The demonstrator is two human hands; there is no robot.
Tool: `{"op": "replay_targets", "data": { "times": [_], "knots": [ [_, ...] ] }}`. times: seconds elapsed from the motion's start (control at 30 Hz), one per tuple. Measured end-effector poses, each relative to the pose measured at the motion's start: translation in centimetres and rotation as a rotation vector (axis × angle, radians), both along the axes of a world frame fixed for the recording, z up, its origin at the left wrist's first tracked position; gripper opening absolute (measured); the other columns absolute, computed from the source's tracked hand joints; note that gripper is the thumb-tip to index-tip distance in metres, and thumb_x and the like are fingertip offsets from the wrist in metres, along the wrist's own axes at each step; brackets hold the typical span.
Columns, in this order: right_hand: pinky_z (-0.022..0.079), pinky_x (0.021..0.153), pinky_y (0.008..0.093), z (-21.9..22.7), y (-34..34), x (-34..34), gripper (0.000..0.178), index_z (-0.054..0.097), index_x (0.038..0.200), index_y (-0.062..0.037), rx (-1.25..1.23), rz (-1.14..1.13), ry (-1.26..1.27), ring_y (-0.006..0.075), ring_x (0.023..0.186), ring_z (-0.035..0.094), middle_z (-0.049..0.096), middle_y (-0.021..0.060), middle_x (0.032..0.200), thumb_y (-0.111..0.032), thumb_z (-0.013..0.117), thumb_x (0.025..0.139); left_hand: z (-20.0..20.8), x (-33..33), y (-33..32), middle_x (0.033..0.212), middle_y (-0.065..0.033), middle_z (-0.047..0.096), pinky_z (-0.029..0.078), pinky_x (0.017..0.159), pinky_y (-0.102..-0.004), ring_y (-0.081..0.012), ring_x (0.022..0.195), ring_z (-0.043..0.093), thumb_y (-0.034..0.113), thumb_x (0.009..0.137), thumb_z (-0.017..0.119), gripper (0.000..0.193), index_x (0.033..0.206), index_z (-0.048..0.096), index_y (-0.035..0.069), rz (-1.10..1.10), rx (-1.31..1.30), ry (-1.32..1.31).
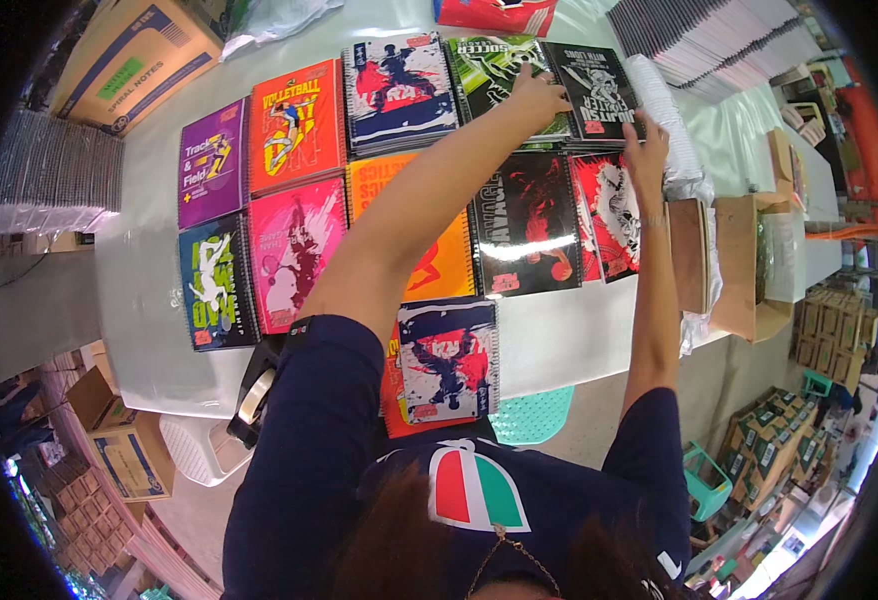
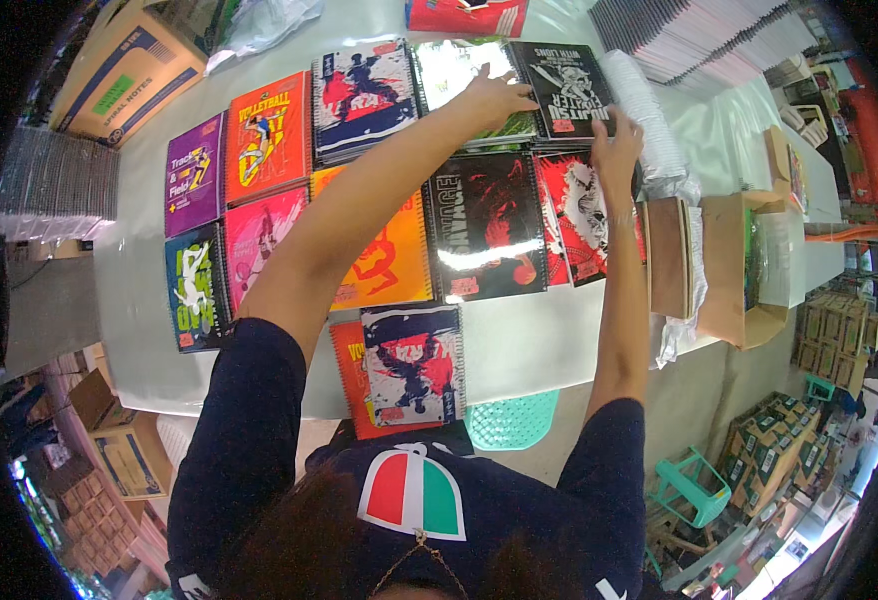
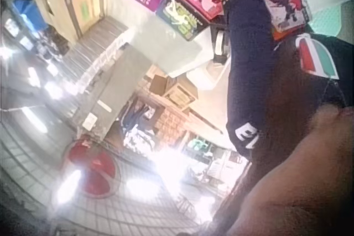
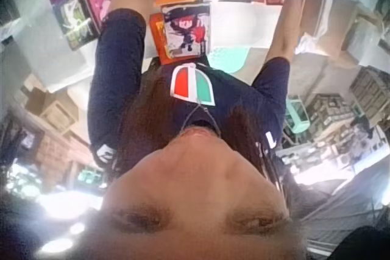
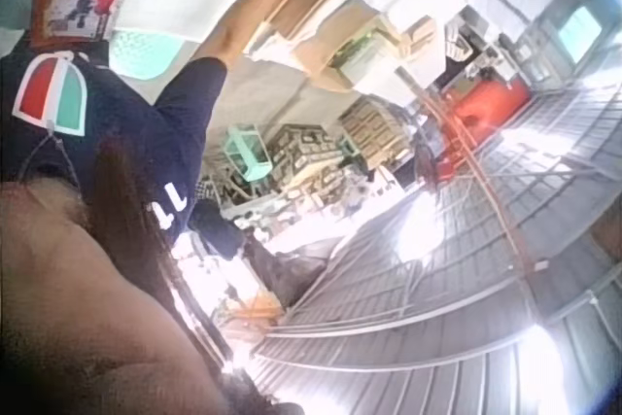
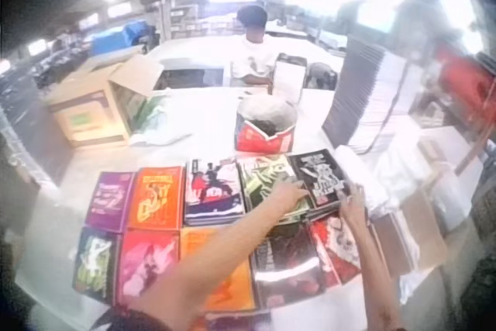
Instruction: The person organizes stacks of notebooks on a table and wraps them in clear plastic film, securing the film with adhesive tape.
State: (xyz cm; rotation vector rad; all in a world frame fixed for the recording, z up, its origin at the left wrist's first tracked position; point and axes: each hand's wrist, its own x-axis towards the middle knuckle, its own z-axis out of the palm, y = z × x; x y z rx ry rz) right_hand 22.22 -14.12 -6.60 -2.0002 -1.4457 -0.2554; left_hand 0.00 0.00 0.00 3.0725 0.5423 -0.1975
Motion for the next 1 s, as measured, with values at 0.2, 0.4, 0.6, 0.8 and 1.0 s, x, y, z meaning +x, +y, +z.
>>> {"op": "replay_targets", "data": {
  "times": [0.2,0.4,0.6,0.8,1.0],
  "knots": [
    [0.045,0.081,0.0501,3.0,7.3,2.7,0.045,0.06,0.104,0.0002,-0.301,0.036,0.175,0.0467,0.091,0.06,0.064,0.0269,0.094,-0.038,0.067,0.081,1.3,-0.2,2.5,0.129,0.0057,0.055,0.024,0.108,-0.0579,-0.0181,0.132,0.042,0.019,0.081,0.065,0.031,0.109,0.054,0.027,-0.027,0.277,0.011],
    [0.047,0.081,0.0466,7.4,5.0,5.5,0.045,0.055,0.107,-0.0012,-0.119,-0.154,-0.101,0.0432,0.096,0.061,0.065,0.025,0.101,-0.033,0.07,0.079,9.5,-5.1,3.3,0.096,-0.0076,0.067,0.049,0.08,-0.0386,-0.0242,0.091,0.066,0.024,0.088,0.059,0.021,0.105,0.062,0.011,-0.108,0.187,-0.458],
    [0.047,0.086,0.0285,19.7,-9.0,-10.5,0.044,0.049,0.121,0.0018,0.241,-0.061,0.635,0.0185,0.099,0.059,0.06,0.0142,0.112,-0.012,0.07,0.084,16.4,-24.3,-11.1,0.112,-0.0118,0.065,0.05,0.086,-0.0302,-0.0153,0.099,0.063,0.01,0.09,0.059,0.033,0.12,0.055,-0.002,0.702,-0.97,-1.044],
    [0.037,0.074,0.023,16.9,-22.4,-23.2,0.077,0.036,0.141,0.0009,-0.092,-0.039,1.301,0.0077,0.085,0.043,0.05,0.0005,0.105,-0.011,0.075,0.076,5.1,-30.8,-29.0,0.121,-0.0182,0.054,0.038,0.099,-0.04,-0.0273,0.117,0.049,0.02,0.083,0.072,0.055,0.128,0.048,-0.002,1.251,-1.043,-0.988],
    [0.044,0.085,0.0309,8.4,-24.3,-23.8,0.034,0.051,0.107,-0.0033,-0.203,-0.073,1.051,0.0164,0.095,0.053,0.055,0.006,0.099,-0.007,0.07,0.08,3.7,-26.6,-22.7,0.133,-0.0179,0.039,0.023,0.108,-0.0478,-0.0369,0.132,0.028,0.028,0.076,0.077,0.064,0.13,0.049,0.006,0.835,-0.304,-0.922]
  ]
}}
